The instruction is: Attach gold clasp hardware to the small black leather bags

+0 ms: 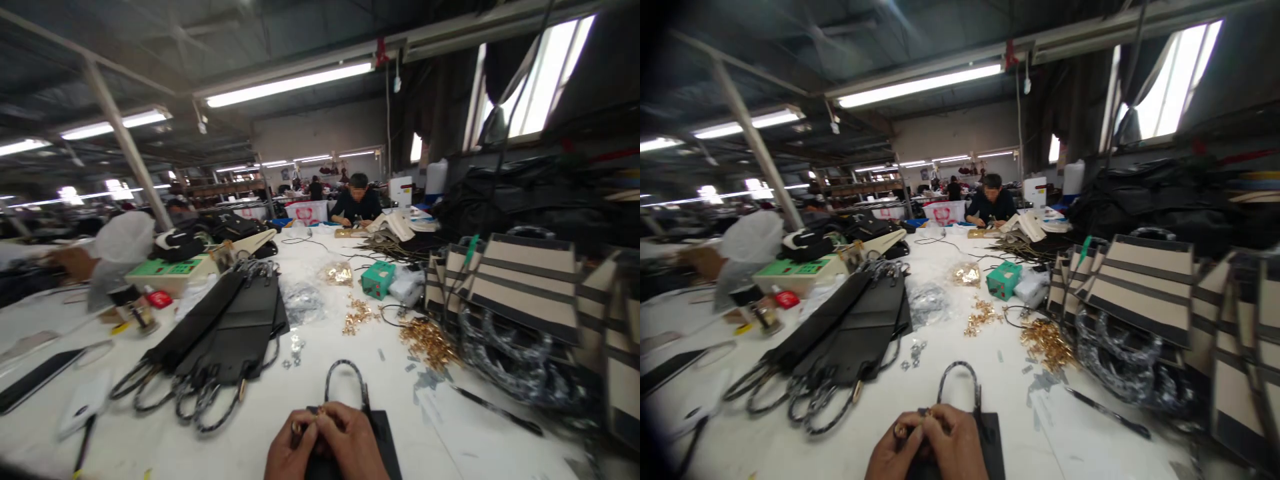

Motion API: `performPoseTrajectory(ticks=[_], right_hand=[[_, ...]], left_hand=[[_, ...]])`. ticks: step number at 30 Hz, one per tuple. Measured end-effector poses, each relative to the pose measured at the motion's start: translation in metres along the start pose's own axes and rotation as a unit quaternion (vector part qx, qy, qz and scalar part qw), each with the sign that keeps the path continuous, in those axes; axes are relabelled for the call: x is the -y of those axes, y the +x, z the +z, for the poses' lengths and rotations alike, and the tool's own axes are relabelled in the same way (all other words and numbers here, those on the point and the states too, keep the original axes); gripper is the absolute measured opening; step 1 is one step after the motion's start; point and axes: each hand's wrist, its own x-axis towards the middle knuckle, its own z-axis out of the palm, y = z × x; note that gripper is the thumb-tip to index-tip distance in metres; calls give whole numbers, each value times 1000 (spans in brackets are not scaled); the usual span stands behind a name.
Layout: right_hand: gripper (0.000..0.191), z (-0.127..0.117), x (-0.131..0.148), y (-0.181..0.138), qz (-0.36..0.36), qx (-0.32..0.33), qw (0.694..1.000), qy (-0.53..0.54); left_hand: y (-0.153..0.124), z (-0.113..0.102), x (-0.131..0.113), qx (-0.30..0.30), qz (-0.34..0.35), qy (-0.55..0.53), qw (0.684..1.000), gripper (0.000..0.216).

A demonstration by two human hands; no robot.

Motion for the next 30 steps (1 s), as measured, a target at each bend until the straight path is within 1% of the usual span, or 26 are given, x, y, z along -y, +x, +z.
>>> performPoseTrajectory(ticks=[2,4,7,11,17,19,23,27,30], right_hand=[[36,-3,1,-2,-9,9,999,-38],[37,-5,1,-3,-8,22,998,-60],[38,-7,-1,-4,-2,36,997,-64],[41,-8,-1,-5,23,41,998,-46],[51,-7,1,-5,61,65,996,-30],[52,-7,-1,-5,58,69,995,-38],[53,-7,-6,-5,63,73,994,-50],[54,-8,-5,-4,67,85,993,-44],[49,-7,-4,-3,61,73,995,-42]], left_hand=[[0,-3,3,30,19,-10,999,33],[0,-6,8,45,29,-14,998,29],[-2,-8,12,54,41,-19,998,27],[-7,-6,10,64,30,-49,996,28],[-7,-3,6,49,-2,-79,996,37],[-6,-4,6,44,8,-63,997,35],[-6,-6,8,11,27,-15,999,30],[-7,-5,10,12,26,-15,999,29],[-7,-3,12,11,22,-16,1000,29]])
